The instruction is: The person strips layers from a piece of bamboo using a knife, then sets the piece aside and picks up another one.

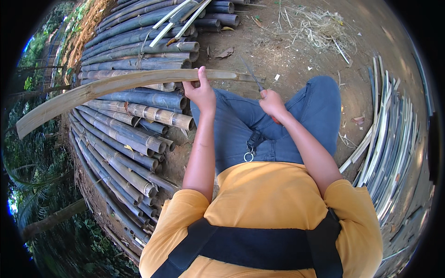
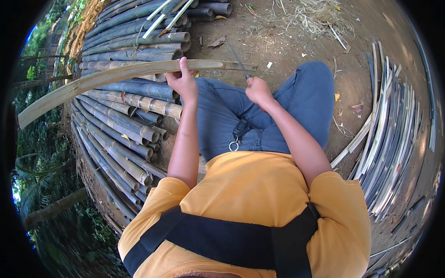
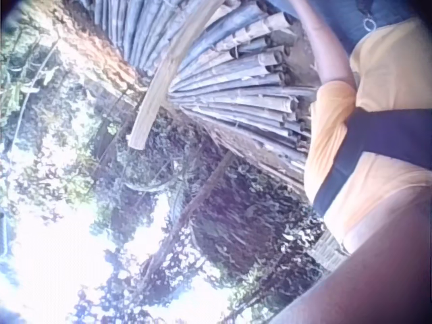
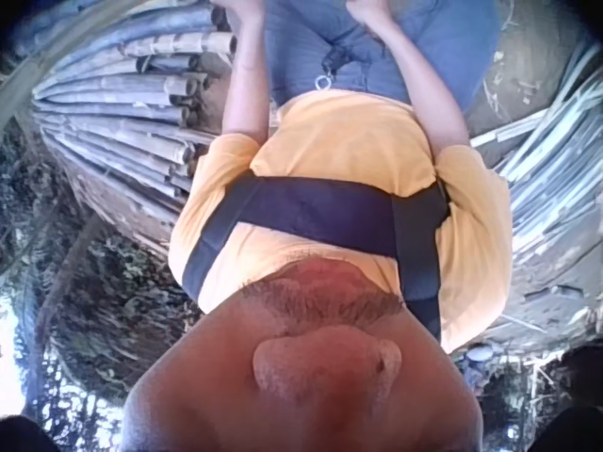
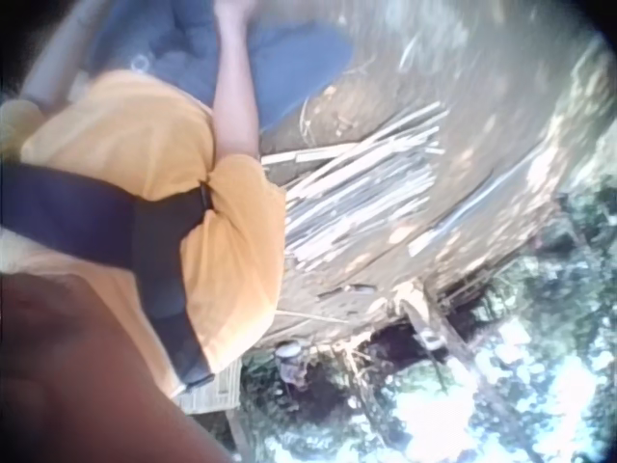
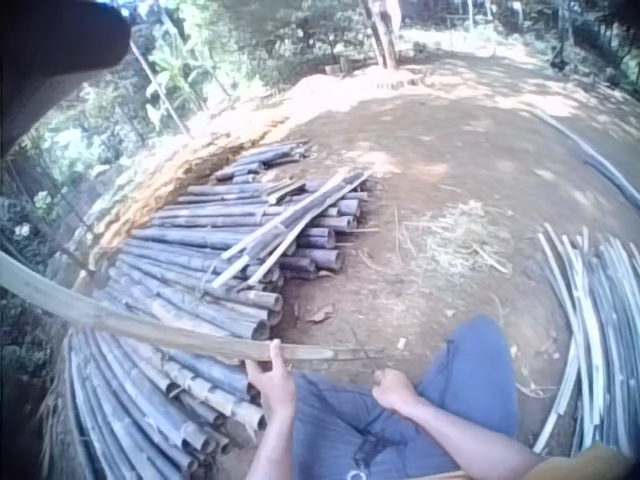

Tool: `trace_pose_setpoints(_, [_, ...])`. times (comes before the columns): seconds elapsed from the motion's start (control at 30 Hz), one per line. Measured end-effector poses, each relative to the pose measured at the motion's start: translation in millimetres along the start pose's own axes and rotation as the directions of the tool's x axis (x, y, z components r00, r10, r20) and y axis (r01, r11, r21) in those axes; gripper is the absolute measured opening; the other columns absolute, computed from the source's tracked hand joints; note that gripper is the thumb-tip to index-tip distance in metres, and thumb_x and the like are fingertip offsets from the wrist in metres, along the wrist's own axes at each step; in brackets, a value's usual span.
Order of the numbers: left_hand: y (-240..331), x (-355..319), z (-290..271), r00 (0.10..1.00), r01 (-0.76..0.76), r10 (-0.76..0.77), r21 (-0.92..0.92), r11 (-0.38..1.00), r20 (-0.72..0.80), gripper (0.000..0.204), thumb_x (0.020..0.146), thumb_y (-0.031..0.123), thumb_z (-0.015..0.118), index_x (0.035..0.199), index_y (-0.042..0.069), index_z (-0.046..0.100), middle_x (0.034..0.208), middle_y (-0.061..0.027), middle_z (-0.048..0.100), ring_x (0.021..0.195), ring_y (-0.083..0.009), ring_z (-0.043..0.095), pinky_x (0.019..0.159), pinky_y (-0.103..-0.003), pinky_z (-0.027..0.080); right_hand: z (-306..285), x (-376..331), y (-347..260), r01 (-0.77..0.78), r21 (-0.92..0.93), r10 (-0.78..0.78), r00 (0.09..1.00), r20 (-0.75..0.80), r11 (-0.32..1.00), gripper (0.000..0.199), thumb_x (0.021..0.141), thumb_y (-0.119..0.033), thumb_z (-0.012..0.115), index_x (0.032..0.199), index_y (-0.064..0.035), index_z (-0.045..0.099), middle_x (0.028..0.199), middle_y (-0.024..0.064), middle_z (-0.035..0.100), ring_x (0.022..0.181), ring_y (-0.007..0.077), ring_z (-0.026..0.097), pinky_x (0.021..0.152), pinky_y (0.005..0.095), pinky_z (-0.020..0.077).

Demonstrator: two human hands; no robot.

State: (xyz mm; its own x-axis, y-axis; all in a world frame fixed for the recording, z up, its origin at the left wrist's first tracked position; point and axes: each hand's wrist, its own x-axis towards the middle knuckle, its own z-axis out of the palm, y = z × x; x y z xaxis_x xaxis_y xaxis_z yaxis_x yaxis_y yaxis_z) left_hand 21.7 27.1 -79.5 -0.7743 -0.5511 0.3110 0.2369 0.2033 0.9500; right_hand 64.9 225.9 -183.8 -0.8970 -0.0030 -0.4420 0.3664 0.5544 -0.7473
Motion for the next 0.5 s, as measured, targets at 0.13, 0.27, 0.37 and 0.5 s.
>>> trace_pose_setpoints(0.13, [-1.3,2.2,-6.7,1.000,0.010,-0.010,-0.020,1.000,0.014,0.028,0.092,0.019,0.074,0.105,-0.003,0.062,0.092,-0.0052,0.064,0.078,-0.0102,0.060,0.059,-0.025,0.055,0.0,8.6,10.1,0.033,-0.055,-0.033,0.999,0.004,0.998,0.019,0.084,-0.015,0.058,0.088,0.0022,0.063,0.087,0.0272,0.066,0.088,0.0429,0.066,0.076,0.0478,0.0493])
trace_pose_setpoints(0.27, [-4.0,3.4,-12.8,0.999,0.038,-0.039,0.011,0.999,0.034,0.028,0.091,0.016,0.075,0.107,-0.003,0.061,0.093,-0.0055,0.065,0.080,-0.0116,0.062,0.069,-0.026,0.055,-0.1,15.9,25.5,-0.248,0.018,0.247,0.968,0.049,0.969,0.020,0.085,-0.016,0.057,0.082,0.0022,0.064,0.070,0.0231,0.065,0.065,0.0354,0.068,0.063,0.0450,0.0514])
trace_pose_setpoints(0.37, [-14.6,6.7,-18.0,0.997,0.023,-0.025,0.034,0.999,0.072,0.030,0.089,0.011,0.076,0.109,-0.001,0.058,0.097,-0.0071,0.066,0.083,-0.0122,0.064,0.072,-0.026,0.055,-1.5,18.6,34.2,-0.275,0.081,0.275,0.961,0.012,0.958,0.020,0.084,-0.014,0.055,0.077,0.0030,0.063,0.058,0.0178,0.061,0.051,0.0288,0.065,0.053,0.0421,0.0502])
trace_pose_setpoints(0.5, [-29.4,15.6,-13.3,0.970,-0.185,0.173,0.057,0.981,0.171,0.035,0.085,0.003,0.078,0.108,0.001,0.051,0.103,-0.0115,0.069,0.088,-0.0149,0.066,0.078,-0.027,0.054,-7.0,20.2,38.2,-0.171,0.144,0.167,0.985,0.036,0.975,0.013,0.080,-0.010,0.052,0.076,0.0007,0.060,0.056,0.0161,0.060,0.048,0.0271,0.063,0.047,0.0415,0.0475])
